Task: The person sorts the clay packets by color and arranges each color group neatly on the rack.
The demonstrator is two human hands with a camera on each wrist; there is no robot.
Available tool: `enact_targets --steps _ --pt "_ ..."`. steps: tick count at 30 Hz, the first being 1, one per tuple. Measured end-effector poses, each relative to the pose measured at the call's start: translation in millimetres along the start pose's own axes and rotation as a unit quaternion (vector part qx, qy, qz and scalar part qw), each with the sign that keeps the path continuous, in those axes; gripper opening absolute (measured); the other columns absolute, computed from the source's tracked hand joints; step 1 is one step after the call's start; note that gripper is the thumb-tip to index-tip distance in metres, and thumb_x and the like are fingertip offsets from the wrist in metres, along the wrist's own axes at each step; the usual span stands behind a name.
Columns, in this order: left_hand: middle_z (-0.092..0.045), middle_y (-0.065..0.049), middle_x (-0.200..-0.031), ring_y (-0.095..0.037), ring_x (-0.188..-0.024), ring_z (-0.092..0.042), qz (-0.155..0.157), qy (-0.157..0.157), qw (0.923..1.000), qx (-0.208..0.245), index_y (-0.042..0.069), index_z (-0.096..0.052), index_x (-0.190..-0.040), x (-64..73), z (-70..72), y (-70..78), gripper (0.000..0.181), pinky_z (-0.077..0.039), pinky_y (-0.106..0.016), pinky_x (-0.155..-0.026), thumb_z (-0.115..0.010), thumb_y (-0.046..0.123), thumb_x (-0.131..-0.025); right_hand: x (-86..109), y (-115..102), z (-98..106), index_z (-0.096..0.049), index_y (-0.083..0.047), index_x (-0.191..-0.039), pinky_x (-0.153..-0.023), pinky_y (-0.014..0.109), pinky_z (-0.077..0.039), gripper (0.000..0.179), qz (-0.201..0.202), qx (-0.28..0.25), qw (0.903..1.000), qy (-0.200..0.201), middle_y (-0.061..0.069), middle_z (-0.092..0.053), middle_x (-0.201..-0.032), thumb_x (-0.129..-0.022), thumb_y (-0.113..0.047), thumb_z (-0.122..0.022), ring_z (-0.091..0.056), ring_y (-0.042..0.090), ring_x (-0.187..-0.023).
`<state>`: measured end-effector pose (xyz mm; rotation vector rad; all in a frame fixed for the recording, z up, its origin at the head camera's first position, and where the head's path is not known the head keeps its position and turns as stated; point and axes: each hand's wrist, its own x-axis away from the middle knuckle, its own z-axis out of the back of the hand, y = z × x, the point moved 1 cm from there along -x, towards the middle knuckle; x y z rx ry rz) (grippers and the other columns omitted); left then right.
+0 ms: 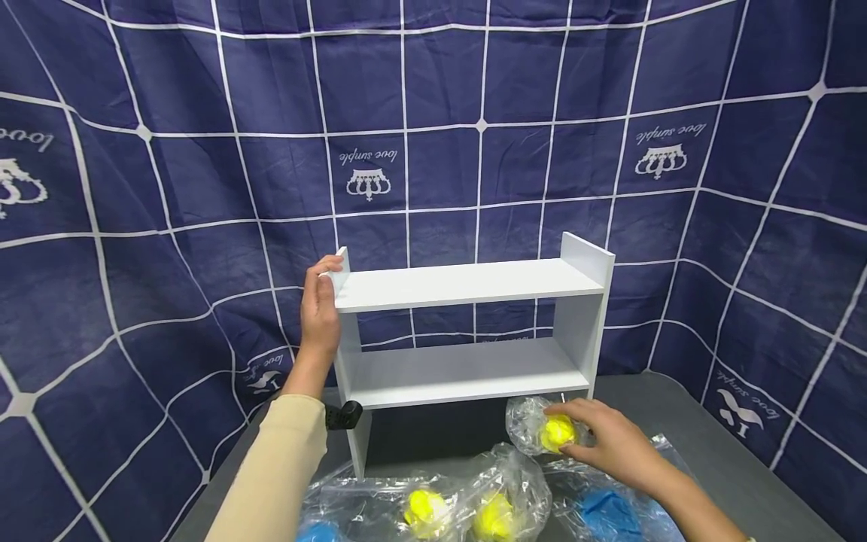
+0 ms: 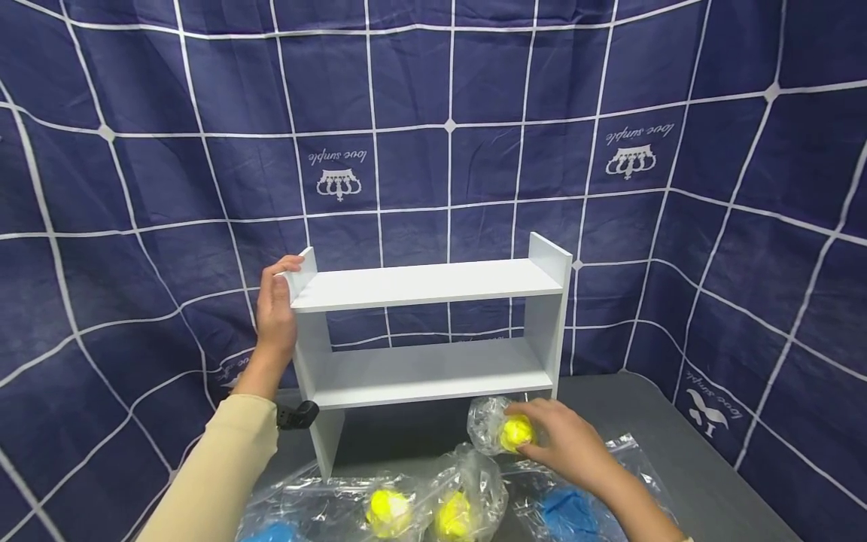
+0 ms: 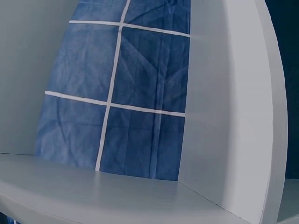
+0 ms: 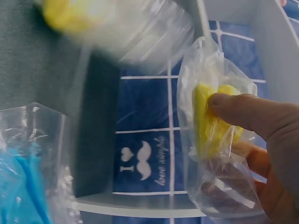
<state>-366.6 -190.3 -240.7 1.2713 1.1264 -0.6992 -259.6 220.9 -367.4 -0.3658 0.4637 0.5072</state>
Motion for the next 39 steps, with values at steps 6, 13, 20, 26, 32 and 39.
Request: enact_targets --steps 6,13,20,26,32,39 --pt "-0.054 -0.022 -0.127 -0.025 -0.131 -0.044 -0.001 0.001 1.0 -0.005 -0.011 -0.049 -0.108 0.5 0.0 0.3 0.032 -0.027 -0.027 -0.113 -0.03 0.015 -0.104 -1.2 -7.5 17.1 -0.062 -0.032 -0.123 -0.074 0.031 -0.052 0.055 0.0 -0.012 0.9998 -0.016 -0.012 -0.064 -0.118 -0.073 -0.023 -0.082 -0.062 0.013 -0.099" --pt "-0.051 -0.033 -0.124 -0.04 -0.129 -0.042 0.008 -0.003 0.9999 -0.007 -0.019 -0.045 -0.106 -0.4 -4.3 30.8 0.028 -0.029 -0.024 -0.111 -0.027 0.002 -0.101 -4.1 -22.2 32.9 -0.061 -0.034 -0.123 -0.074 0.029 -0.053 0.056 0.034 -0.003 0.9994 -0.006 -0.014 -0.064 -0.117 -0.072 -0.023 -0.082 -0.061 0.008 -0.096" --pt "-0.049 -0.034 -0.124 -0.042 -0.129 -0.04 0.004 -0.01 0.9999 -0.011 -0.019 -0.044 -0.105 -0.6 -3.7 35.0 0.027 -0.028 -0.024 -0.112 -0.027 0.001 -0.1 -9.8 -37.4 54.4 -0.061 -0.032 -0.123 -0.067 0.021 -0.049 0.058 0.065 -0.025 0.9975 0.014 -0.013 -0.064 -0.117 -0.071 -0.018 -0.083 -0.054 -0.002 -0.086" --pt "-0.049 -0.035 -0.125 -0.042 -0.129 -0.039 0.004 -0.012 0.9999 -0.011 -0.02 -0.044 -0.106 -1.7 -3.3 34.1 0.028 -0.027 -0.025 -0.112 -0.027 0.002 -0.101 -15.4 -48.6 70.8 -0.06 -0.032 -0.123 -0.065 0.02 -0.047 0.06 0.102 -0.031 0.9936 0.037 -0.014 -0.063 -0.117 -0.07 -0.016 -0.083 -0.052 -0.005 -0.083" --pt "-0.049 -0.034 -0.125 -0.043 -0.129 -0.04 0.006 -0.012 0.9998 -0.015 -0.018 -0.044 -0.106 -0.9 -3.4 33.8 0.027 -0.027 -0.025 -0.112 -0.027 0.001 -0.101 -20.4 -60.7 90.3 -0.06 -0.032 -0.124 -0.069 0.021 -0.049 0.065 0.136 -0.022 0.9879 0.071 -0.015 -0.062 -0.117 -0.067 -0.013 -0.084 -0.056 0.001 -0.094" --pt "-0.049 -0.033 -0.126 -0.041 -0.13 -0.039 0.01 -0.013 0.9998 -0.012 -0.019 -0.044 -0.107 -0.8 -3.2 33.7 0.027 -0.027 -0.026 -0.113 -0.027 0.0 -0.1 -35.8 -74.1 122.7 -0.06 -0.025 -0.127 -0.079 0.011 -0.046 0.07 0.178 -0.016 0.9741 0.139 -0.011 -0.063 -0.119 -0.063 -0.006 -0.084 -0.054 -0.002 -0.101"
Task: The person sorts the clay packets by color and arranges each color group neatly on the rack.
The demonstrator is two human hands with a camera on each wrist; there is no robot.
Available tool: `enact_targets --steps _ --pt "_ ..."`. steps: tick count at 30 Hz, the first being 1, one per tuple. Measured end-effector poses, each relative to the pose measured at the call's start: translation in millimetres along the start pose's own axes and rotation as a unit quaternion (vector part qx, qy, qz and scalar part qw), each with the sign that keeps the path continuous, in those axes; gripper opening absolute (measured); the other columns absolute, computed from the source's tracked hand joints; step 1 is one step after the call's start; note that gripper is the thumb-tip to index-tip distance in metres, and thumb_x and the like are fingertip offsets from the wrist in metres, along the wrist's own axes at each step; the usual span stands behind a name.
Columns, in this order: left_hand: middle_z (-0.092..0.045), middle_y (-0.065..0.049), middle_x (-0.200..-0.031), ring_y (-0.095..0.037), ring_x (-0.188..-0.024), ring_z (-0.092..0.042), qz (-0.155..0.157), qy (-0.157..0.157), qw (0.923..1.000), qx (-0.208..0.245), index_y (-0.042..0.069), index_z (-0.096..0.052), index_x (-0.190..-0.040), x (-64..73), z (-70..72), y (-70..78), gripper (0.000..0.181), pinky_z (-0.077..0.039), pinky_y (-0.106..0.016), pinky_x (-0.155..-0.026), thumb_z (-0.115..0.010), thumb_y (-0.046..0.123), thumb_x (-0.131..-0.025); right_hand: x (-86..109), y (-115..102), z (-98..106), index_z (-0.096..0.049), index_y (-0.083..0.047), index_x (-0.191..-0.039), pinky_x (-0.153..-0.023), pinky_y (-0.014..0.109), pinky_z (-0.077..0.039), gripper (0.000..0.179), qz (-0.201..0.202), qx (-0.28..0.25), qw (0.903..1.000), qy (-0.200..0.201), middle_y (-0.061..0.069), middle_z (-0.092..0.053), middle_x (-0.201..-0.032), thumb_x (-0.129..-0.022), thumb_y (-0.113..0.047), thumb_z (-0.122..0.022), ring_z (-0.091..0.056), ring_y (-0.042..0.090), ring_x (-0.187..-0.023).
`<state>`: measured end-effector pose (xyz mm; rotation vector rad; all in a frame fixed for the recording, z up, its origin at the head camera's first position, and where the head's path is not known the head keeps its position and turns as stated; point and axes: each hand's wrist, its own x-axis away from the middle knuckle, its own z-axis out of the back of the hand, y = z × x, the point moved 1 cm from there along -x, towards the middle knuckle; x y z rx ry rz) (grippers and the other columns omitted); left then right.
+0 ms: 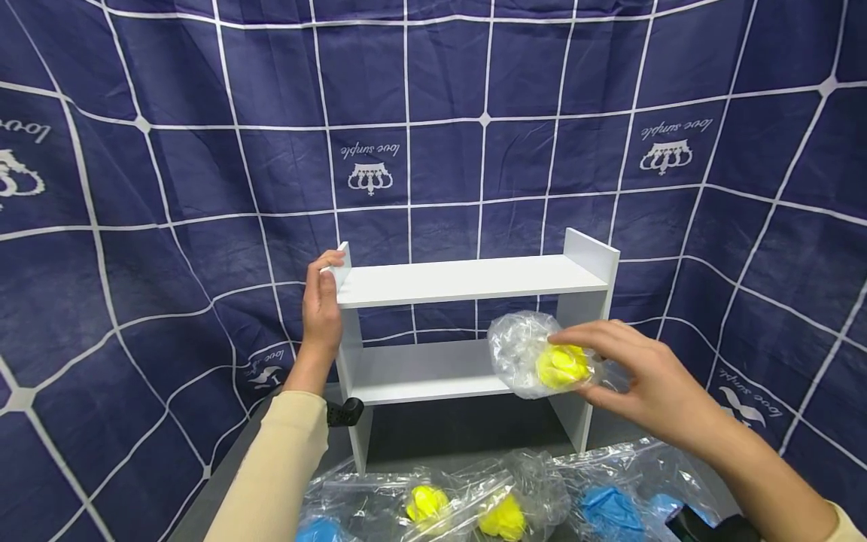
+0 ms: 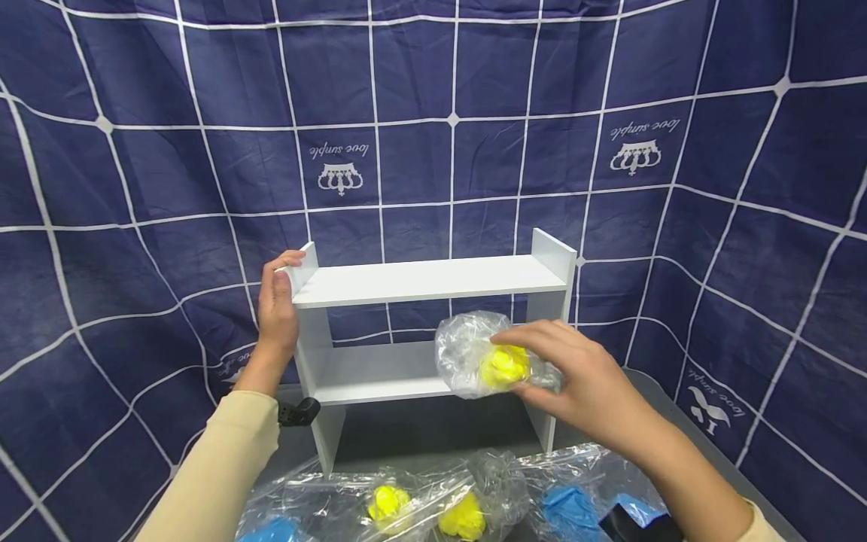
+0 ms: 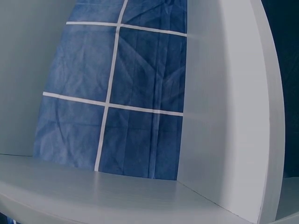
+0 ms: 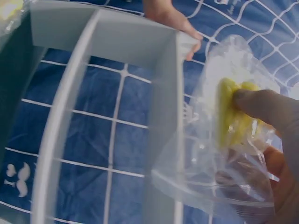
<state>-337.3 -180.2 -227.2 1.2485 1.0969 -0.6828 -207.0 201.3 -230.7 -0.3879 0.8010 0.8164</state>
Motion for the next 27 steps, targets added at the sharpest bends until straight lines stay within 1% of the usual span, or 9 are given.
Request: enact_targets --steps 3,6,7,10,13,17,20,24,27 --pt "-0.049 -0.034 -0.126 -0.034 -0.132 -0.041 0.003 0.0 1.0 0.0 -0.019 -0.044 -0.107 0.0 -0.3 -0.3 0.027 -0.026 -0.027 -0.113 -0.027 0.002 -0.101 -15.0 2.9 8.7 -0.061 -0.021 -0.127 -0.085 0.006 -0.042 0.069 0.009 0.003 0.9992 0.038 -0.006 -0.064 -0.12 -0.063 -0.003 -0.083 -0.052 -0.004 -0.105" --pt "-0.048 -0.034 -0.125 -0.033 -0.132 -0.041 0.002 -0.001 1.0 0.001 -0.019 -0.044 -0.107 -0.2 -0.7 -1.0 0.027 -0.026 -0.027 -0.113 -0.028 0.002 -0.101 -30.1 8.3 14.6 -0.062 -0.02 -0.126 -0.088 0.003 -0.039 0.067 -0.004 0.006 0.998 0.062 -0.002 -0.064 -0.12 -0.065 -0.001 -0.083 -0.05 -0.006 -0.109" --pt "-0.048 -0.034 -0.125 -0.034 -0.132 -0.04 0.001 -0.001 1.0 0.001 -0.019 -0.043 -0.106 -0.2 -0.8 -1.0 0.027 -0.026 -0.026 -0.113 -0.028 0.002 -0.1 -34.9 10.2 16.1 -0.062 -0.02 -0.126 -0.088 0.003 -0.039 0.066 -0.01 0.005 0.9978 0.066 -0.001 -0.064 -0.12 -0.066 -0.001 -0.082 -0.05 -0.007 -0.108" --pt "-0.048 -0.035 -0.125 -0.042 -0.13 -0.039 -0.005 -0.001 1.0 0.003 -0.019 -0.043 -0.106 -0.1 -1.0 -1.2 0.026 -0.027 -0.025 -0.112 -0.028 0.0 -0.1 -47.2 13.8 20.9 -0.062 -0.021 -0.127 -0.083 0.005 -0.041 0.062 -0.029 -0.001 0.9973 0.068 0.0 -0.064 -0.121 -0.071 -0.001 -0.08 -0.05 -0.009 -0.103" --pt "-0.048 -0.035 -0.125 -0.045 -0.13 -0.038 -0.006 -0.001 1.0 0.005 -0.019 -0.043 -0.106 0.4 -1.2 -0.9 0.025 -0.027 -0.025 -0.112 -0.027 0.0 -0.1 -56.4 13.9 26.2 -0.061 -0.023 -0.128 -0.08 0.006 -0.042 0.061 -0.04 -0.012 0.9968 0.068 0.001 -0.064 -0.123 -0.074 -0.002 -0.079 -0.051 -0.008 -0.101" --pt "-0.048 -0.034 -0.125 -0.042 -0.13 -0.039 -0.002 -0.001 1.0 0.006 -0.018 -0.044 -0.106 1.2 -1.8 -1.2 0.026 -0.027 -0.025 -0.112 -0.028 0.001 -0.1 -65.4 12.3 34.9 -0.06 -0.022 -0.129 -0.079 0.005 -0.043 0.063 -0.039 -0.022 0.9955 0.084 -0.002 -0.064 -0.12 -0.073 0.002 -0.078 -0.052 -0.006 -0.101" --pt "-0.049 -0.033 -0.124 -0.039 -0.13 -0.04 -0.003 -0.001 1.0 0.006 -0.018 -0.045 -0.107 0.7 -2.1 -1.8 0.026 -0.027 -0.026 -0.112 -0.028 0.001 -0.1 -72.3 14.9 38.1 -0.061 -0.022 -0.129 -0.079 0.005 -0.043 0.064 -0.039 -0.011 0.9943 0.098 -0.003 -0.064 -0.118 -0.073 0.003 -0.078 -0.051 -0.005 -0.102" --pt "-0.05 -0.033 -0.123 -0.038 -0.13 -0.041 -0.01 0.004 0.9999 0.005 -0.018 -0.045 -0.106 -0.1 -2.0 -3.1 0.025 -0.027 -0.026 -0.113 -0.028 0.0 -0.1 -81.9 31.2 29.9 -0.06 -0.023 -0.129 -0.079 0.009 -0.042 0.059 -0.06 0.021 0.9939 0.09 0.0 -0.064 -0.122 -0.076 -0.002 -0.076 -0.052 0.005 -0.104" --pt "-0.049 -0.034 -0.123 -0.037 -0.129 -0.041 -0.01 0.007 0.9999 0.007 -0.019 -0.044 -0.105 0.0 -2.6 -3.1 0.025 -0.028 -0.026 -0.112 -0.028 0.0 -0.1 -85.5 50.1 18.3 -0.059 -0.023 -0.13 -0.079 0.021 -0.044 0.056 -0.087 0.046 0.9929 0.066 0.003 -0.063 -0.125 -0.079 -0.006 -0.074 -0.055 0.015 -0.102"
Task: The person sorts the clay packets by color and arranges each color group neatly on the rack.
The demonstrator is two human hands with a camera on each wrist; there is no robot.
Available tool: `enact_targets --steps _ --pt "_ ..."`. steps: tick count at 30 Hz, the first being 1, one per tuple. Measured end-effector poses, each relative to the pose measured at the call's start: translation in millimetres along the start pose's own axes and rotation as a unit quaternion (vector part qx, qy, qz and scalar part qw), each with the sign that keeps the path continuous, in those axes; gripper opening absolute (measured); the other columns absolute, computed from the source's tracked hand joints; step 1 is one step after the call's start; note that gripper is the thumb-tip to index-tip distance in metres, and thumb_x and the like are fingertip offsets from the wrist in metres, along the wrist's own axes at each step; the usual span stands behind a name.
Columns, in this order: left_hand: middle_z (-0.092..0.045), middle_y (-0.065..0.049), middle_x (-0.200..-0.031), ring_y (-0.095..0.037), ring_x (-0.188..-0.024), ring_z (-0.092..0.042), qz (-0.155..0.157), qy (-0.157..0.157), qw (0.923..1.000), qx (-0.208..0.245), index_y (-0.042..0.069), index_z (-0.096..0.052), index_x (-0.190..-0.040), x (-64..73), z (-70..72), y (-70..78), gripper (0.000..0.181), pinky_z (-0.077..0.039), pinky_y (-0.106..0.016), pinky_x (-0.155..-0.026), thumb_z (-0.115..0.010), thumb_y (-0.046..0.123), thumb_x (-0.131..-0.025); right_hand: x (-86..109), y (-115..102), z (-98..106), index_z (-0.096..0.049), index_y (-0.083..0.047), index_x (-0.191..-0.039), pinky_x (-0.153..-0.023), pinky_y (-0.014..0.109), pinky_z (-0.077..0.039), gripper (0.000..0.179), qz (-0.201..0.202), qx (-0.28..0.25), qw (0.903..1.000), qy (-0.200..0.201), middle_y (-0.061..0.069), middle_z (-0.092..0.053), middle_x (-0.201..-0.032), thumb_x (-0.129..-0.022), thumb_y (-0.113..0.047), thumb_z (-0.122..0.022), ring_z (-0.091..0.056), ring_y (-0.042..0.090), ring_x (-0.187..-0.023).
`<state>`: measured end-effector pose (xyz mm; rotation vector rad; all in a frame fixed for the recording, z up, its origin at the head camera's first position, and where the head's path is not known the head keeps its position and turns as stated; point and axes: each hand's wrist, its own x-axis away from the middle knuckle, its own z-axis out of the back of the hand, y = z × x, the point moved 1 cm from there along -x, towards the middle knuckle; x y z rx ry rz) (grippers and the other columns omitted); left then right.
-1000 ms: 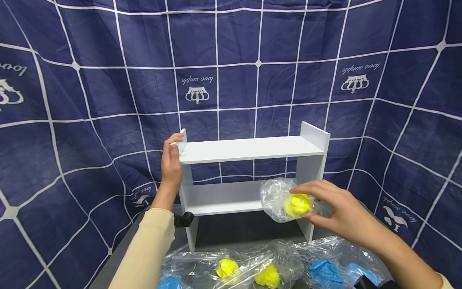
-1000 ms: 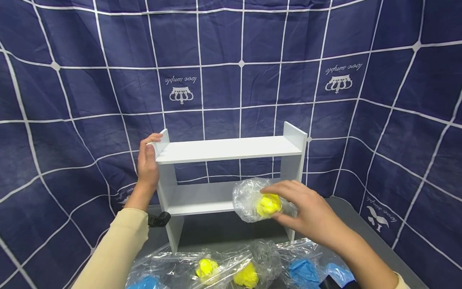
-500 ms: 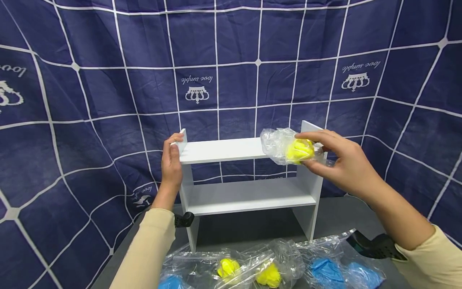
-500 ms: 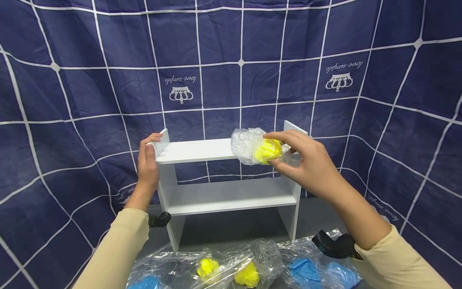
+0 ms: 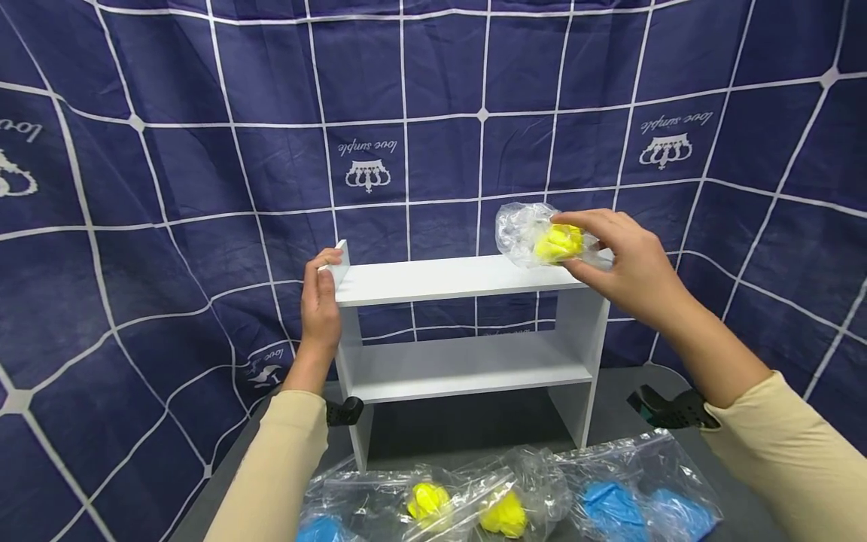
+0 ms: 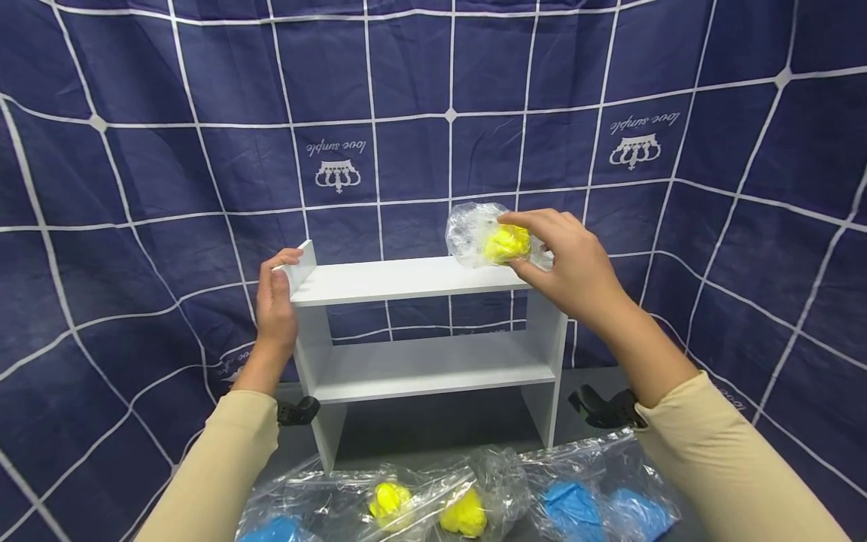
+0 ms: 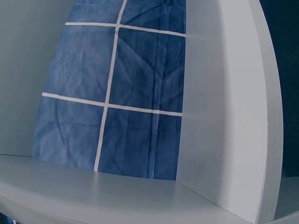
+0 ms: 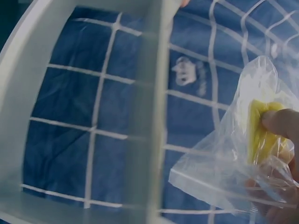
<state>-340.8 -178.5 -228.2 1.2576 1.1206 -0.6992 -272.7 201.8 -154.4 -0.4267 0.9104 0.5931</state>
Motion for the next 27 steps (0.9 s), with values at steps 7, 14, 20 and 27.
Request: enact_targets --steps 7,14,20,27 --pt "-0.048 -0.036 -0.123 -0.031 -0.13 -0.042 0.003 -0.002 1.0 0.006 -0.019 -0.043 -0.105 1.9 0.5 -0.5 0.026 -0.028 -0.025 -0.112 -0.029 0.001 -0.1 -8.0 34.0 -34.0 -0.055 -0.016 -0.132 -0.081 0.045 -0.054 0.055 -0.052 0.02 0.9976 -0.041 0.013 -0.062 -0.125 -0.081 -0.009 -0.073 -0.058 0.029 -0.103" --pt "-0.05 -0.031 -0.124 -0.038 -0.13 -0.041 -0.003 0.003 1.0 0.007 -0.016 -0.045 -0.107 0.8 1.1 -11.8 0.025 -0.028 -0.025 -0.112 -0.029 0.003 -0.101 -13.0 50.3 -55.1 -0.06 -0.01 -0.122 -0.084 0.05 -0.05 0.045 -0.083 0.033 0.9942 -0.059 0.018 -0.064 -0.118 -0.079 -0.008 -0.073 -0.059 0.035 -0.103" --pt "-0.053 -0.025 -0.126 -0.029 -0.131 -0.043 -0.011 0.002 0.9999 0.005 -0.013 -0.047 -0.108 1.3 4.4 -32.2 0.027 -0.027 -0.028 -0.113 -0.029 0.007 -0.102 -14.7 58.1 -64.3 -0.06 -0.006 -0.122 -0.085 0.052 -0.045 0.042 -0.092 0.044 0.9908 -0.089 0.02 -0.066 -0.111 -0.081 -0.01 -0.068 -0.06 0.036 -0.099" --pt "-0.052 -0.024 -0.128 -0.022 -0.133 -0.042 0.001 0.0 1.0 -0.008 -0.013 -0.046 -0.109 1.6 3.5 -28.1 0.029 -0.026 -0.028 -0.114 -0.028 0.009 -0.103 -14.5 57.3 -66.3 -0.055 -0.003 -0.131 -0.09 0.054 -0.043 0.045 -0.091 0.056 0.9859 -0.129 0.024 -0.062 -0.12 -0.087 -0.011 -0.057 -0.058 0.038 -0.105"
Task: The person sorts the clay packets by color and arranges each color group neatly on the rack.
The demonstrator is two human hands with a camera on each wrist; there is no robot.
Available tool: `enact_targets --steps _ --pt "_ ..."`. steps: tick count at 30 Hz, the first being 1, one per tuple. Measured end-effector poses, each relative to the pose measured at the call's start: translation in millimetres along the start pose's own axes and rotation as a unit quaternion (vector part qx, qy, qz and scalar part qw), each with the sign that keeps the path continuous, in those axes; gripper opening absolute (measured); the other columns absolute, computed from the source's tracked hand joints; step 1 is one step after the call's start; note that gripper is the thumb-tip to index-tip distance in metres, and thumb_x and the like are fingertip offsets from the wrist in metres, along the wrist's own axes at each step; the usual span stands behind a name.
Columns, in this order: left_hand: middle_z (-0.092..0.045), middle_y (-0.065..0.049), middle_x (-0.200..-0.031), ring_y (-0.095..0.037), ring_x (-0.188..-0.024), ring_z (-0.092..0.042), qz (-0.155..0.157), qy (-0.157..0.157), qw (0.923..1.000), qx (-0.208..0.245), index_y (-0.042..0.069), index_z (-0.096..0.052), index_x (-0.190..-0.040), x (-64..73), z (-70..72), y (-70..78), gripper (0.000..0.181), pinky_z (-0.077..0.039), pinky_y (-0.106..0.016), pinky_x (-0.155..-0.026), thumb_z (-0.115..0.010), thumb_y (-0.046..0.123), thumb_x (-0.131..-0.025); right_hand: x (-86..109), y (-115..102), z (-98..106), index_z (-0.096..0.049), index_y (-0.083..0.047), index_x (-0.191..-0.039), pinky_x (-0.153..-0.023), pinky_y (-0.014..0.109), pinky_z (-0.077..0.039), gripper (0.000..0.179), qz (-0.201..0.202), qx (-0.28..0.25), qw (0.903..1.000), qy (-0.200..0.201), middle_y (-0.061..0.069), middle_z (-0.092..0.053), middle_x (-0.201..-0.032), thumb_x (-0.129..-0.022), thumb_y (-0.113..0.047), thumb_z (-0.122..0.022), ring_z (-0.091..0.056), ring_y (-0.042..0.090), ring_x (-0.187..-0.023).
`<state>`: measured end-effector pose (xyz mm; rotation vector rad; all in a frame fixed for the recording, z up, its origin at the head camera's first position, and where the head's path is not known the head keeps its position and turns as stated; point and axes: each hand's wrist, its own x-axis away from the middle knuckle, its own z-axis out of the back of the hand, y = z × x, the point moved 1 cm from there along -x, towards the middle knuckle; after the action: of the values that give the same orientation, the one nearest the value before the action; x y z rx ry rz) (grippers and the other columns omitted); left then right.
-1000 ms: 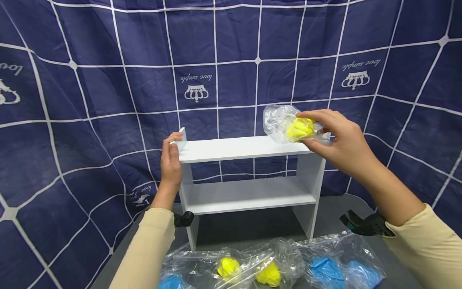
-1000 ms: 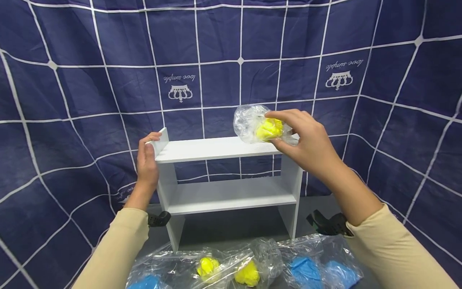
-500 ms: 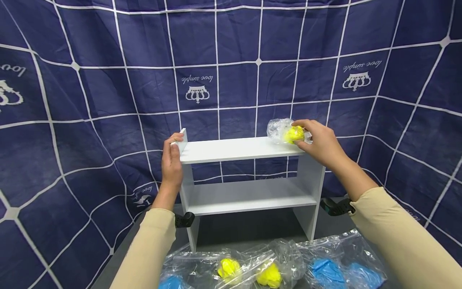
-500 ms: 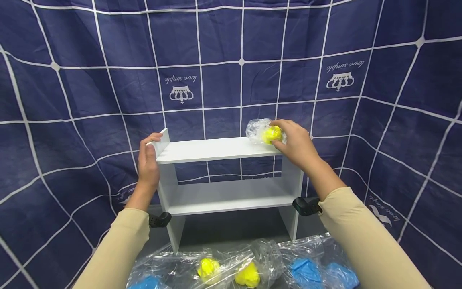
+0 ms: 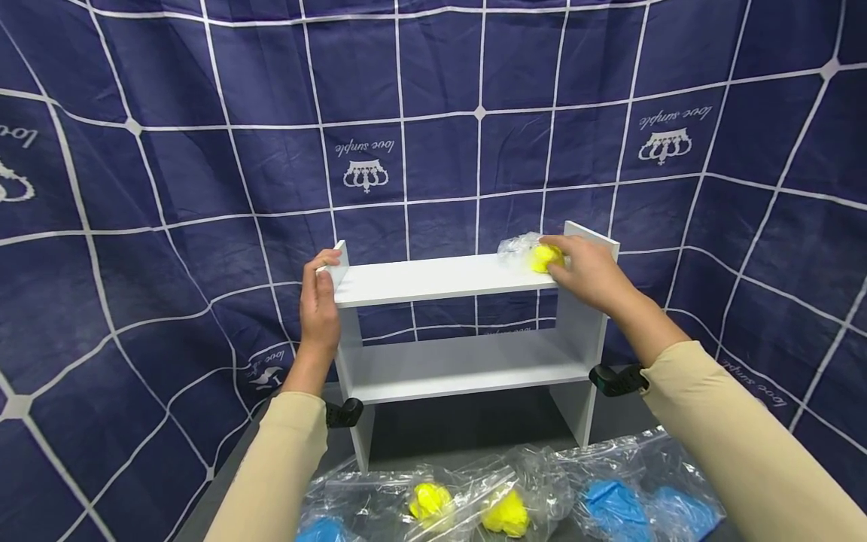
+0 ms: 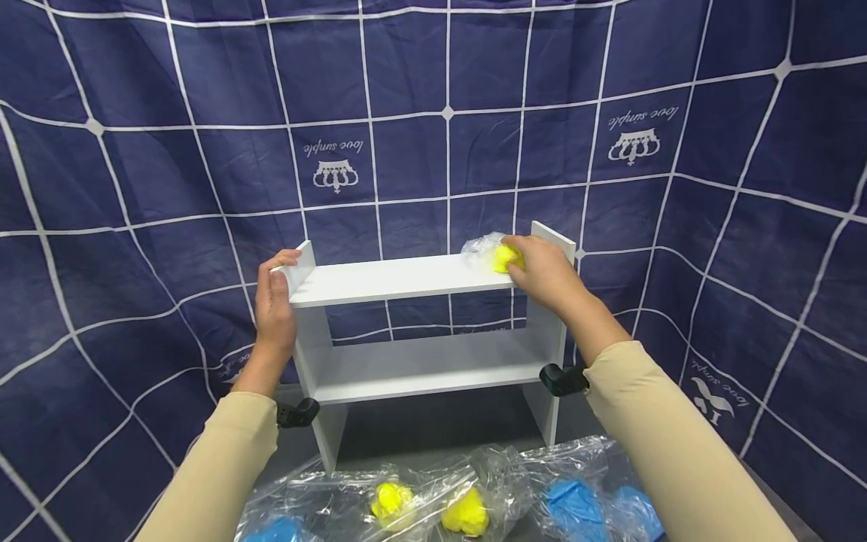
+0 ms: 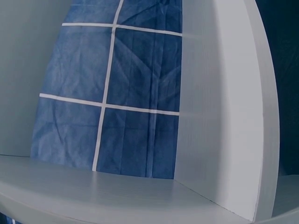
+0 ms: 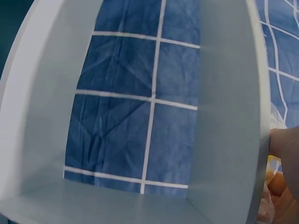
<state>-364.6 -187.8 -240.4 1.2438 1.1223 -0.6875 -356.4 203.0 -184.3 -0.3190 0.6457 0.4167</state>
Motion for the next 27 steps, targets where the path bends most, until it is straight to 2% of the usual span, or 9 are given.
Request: enact_targets --steps 4,8,11,15,18,21,23,27 --pt "-0.05 -0.03 -0.126 -0.029 -0.132 -0.042 0.001 0.001 1.0 0.005 -0.016 -0.045 -0.108 -0.5 -1.7 14.6 0.028 -0.026 -0.027 -0.113 -0.028 0.006 -0.102 0.9 -0.9 -0.6 -0.049 -0.003 -0.137 -0.101 0.056 -0.039 0.048 0.004 0.012 0.9998 -0.013 0.024 -0.056 -0.132 -0.09 -0.011 -0.052 -0.052 0.042 -0.12" --pt "-0.049 -0.033 -0.124 -0.033 -0.13 -0.042 0.002 0.0 1.0 0.008 -0.018 -0.044 -0.108 -1.1 -2.9 26.9 0.027 -0.027 -0.026 -0.112 -0.029 0.002 -0.101 3.4 -1.7 -0.7 -0.047 -0.007 -0.14 -0.106 0.056 -0.036 0.05 0.005 0.005 1.0 0.003 0.022 -0.053 -0.137 -0.09 -0.011 -0.053 -0.047 0.041 -0.127" --pt "-0.05 -0.031 -0.125 -0.032 -0.13 -0.042 0.002 0.001 0.9999 0.012 -0.017 -0.045 -0.108 -0.8 -3.0 22.9 0.025 -0.027 -0.026 -0.112 -0.029 0.002 -0.1 7.4 -2.7 -0.9 -0.047 -0.011 -0.141 -0.106 0.056 -0.036 0.052 0.015 0.003 0.9994 0.03 0.019 -0.052 -0.138 -0.089 -0.012 -0.055 -0.046 0.04 -0.129" --pt "-0.052 -0.027 -0.125 -0.029 -0.131 -0.043 -0.005 0.007 0.9997 0.022 -0.013 -0.047 -0.108 -0.8 -1.9 6.7 0.025 -0.028 -0.027 -0.113 -0.031 0.005 -0.101 16.3 -6.8 -2.3 -0.05 -0.015 -0.138 -0.107 0.056 -0.034 0.053 0.041 0.005 0.9952 0.089 0.015 -0.051 -0.141 -0.087 -0.012 -0.061 -0.044 0.039 -0.132" --pt "-0.052 -0.025 -0.126 -0.026 -0.13 -0.044 -0.01 0.009 0.9996 0.026 -0.011 -0.048 -0.109 -1.5 -0.8 -2.6 0.026 -0.029 -0.028 -0.113 -0.032 0.008 -0.102 25.5 -13.6 -3.7 -0.053 -0.016 -0.137 -0.107 0.057 -0.034 0.054 0.062 0.0 0.9886 0.137 0.014 -0.049 -0.143 -0.084 -0.011 -0.063 -0.043 0.039 -0.131" --pt "-0.053 -0.025 -0.126 -0.026 -0.13 -0.044 -0.012 0.009 0.9996 0.026 -0.011 -0.048 -0.109 -1.7 -0.7 -4.3 0.026 -0.028 -0.028 -0.113 -0.032 0.008 -0.102 37.2 -23.4 -5.9 -0.054 -0.016 -0.135 -0.105 0.056 -0.034 0.054 0.082 -0.013 0.9806 0.178 0.013 -0.049 -0.144 -0.082 -0.011 -0.063 -0.043 0.038 -0.13" --pt "-0.052 -0.027 -0.126 -0.029 -0.13 -0.044 -0.013 0.009 0.9996 0.024 -0.012 -0.048 -0.108 -1.7 -1.2 -1.2 0.025 -0.028 -0.028 -0.113 -0.032 0.006 -0.101 46.0 -31.5 -8.5 -0.057 -0.016 -0.133 -0.105 0.055 -0.033 0.053 0.098 -0.028 0.973 0.207 0.012 -0.05 -0.143 -0.081 -0.011 -0.063 -0.043 0.037 -0.13" --pt "-0.049 -0.033 -0.124 -0.037 -0.13 -0.041 -0.01 0.008 0.9996 0.025 -0.017 -0.045 -0.107 -2.0 -3.6 14.6 0.025 -0.028 -0.027 -0.113 -0.03 0.002 -0.1 66.0 -49.1 -18.5 -0.062 -0.012 -0.125 -0.102 0.049 -0.034 0.045 0.137 -0.059 0.9547 0.258 0.011 -0.057 -0.135 -0.08 -0.013 -0.06 -0.047 0.035 -0.124"
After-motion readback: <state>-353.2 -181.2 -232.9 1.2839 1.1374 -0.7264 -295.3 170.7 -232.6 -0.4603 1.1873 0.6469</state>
